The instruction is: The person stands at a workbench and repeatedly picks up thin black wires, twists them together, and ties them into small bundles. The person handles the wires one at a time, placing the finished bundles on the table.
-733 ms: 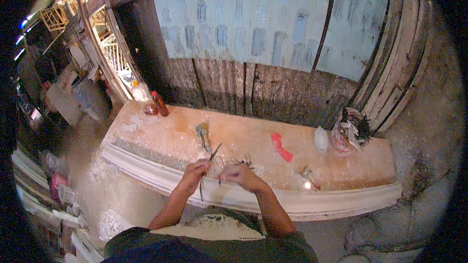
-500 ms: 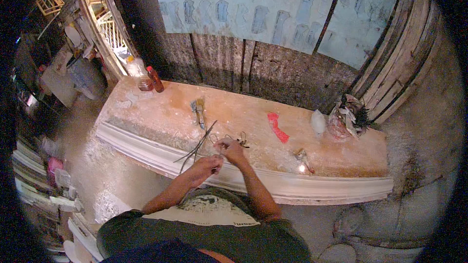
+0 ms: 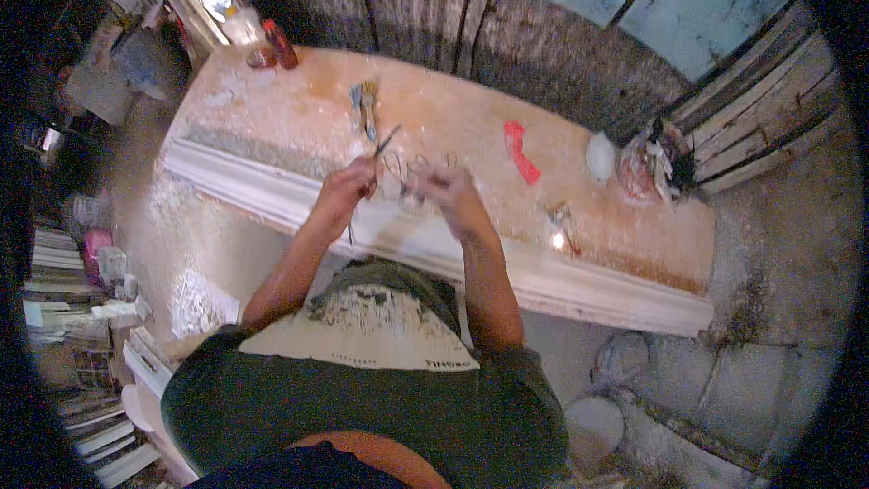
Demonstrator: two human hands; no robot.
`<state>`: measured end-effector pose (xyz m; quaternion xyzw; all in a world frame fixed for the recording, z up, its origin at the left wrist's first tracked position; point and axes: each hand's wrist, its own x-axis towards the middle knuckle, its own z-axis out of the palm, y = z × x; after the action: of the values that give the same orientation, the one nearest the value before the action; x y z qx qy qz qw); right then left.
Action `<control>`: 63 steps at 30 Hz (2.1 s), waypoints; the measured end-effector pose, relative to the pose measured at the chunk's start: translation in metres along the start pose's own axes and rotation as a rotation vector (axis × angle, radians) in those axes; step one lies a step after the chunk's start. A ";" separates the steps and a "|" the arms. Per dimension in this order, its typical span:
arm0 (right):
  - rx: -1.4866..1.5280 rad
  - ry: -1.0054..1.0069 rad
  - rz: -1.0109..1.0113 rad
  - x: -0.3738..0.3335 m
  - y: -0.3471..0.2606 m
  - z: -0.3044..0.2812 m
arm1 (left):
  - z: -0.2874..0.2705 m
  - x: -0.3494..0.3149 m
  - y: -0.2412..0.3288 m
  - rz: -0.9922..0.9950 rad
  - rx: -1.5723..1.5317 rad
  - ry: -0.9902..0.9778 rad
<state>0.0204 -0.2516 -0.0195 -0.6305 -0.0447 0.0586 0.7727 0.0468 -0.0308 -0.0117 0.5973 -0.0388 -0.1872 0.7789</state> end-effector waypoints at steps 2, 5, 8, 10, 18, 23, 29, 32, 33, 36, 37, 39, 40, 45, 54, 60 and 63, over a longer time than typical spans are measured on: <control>-0.407 0.263 -0.003 0.020 0.018 0.000 | 0.001 0.006 -0.011 -0.230 -0.403 -0.061; -0.702 0.313 0.132 0.020 0.079 -0.001 | 0.015 -0.012 -0.039 -0.293 -0.175 -0.376; -0.704 0.307 0.151 0.017 0.086 0.011 | 0.010 -0.022 -0.029 -0.338 -0.035 -0.346; -0.510 0.171 0.029 0.009 0.087 0.006 | -0.006 -0.022 -0.024 -0.304 -0.064 -0.336; -0.281 -0.130 0.211 -0.009 0.039 0.030 | -0.028 0.008 -0.010 -0.249 -0.327 0.023; -0.472 -0.208 -0.065 -0.010 0.036 0.049 | -0.036 0.014 -0.004 -0.116 -0.214 0.240; -0.429 -0.262 -0.032 -0.005 0.027 0.065 | -0.058 0.017 0.000 -0.092 -0.316 0.227; -0.362 -0.260 0.081 0.007 0.039 0.051 | -0.073 0.025 0.000 -0.203 0.019 0.149; -0.331 -0.259 0.137 0.010 0.044 0.044 | -0.075 0.026 -0.001 -0.233 0.139 0.153; -0.451 -0.139 0.150 0.021 0.062 0.023 | -0.080 0.020 -0.009 -0.247 0.211 0.048; -0.475 -0.089 0.154 0.025 0.065 0.017 | -0.078 0.017 -0.012 -0.235 0.224 0.082; -0.587 -0.015 0.182 0.034 0.072 0.003 | -0.071 0.011 -0.019 -0.213 0.251 0.148; -0.608 0.041 0.168 0.037 0.085 -0.005 | -0.078 0.013 -0.028 -0.264 0.287 0.103; -0.882 0.242 0.222 0.056 0.179 -0.060 | -0.093 0.036 -0.067 -0.303 0.294 0.076; -1.195 0.302 0.109 0.034 0.167 -0.070 | -0.138 0.134 -0.141 -0.205 0.996 0.237; -0.908 0.442 0.248 -0.009 0.156 -0.079 | -0.122 0.155 -0.151 -0.312 1.296 0.300; -0.823 0.485 0.311 -0.028 0.145 -0.077 | -0.154 0.164 -0.172 -0.276 1.036 0.352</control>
<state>-0.0012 -0.3014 -0.1767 -0.8777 0.2113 0.0022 0.4301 0.2004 0.0178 -0.2445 0.9233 0.0834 -0.1413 0.3471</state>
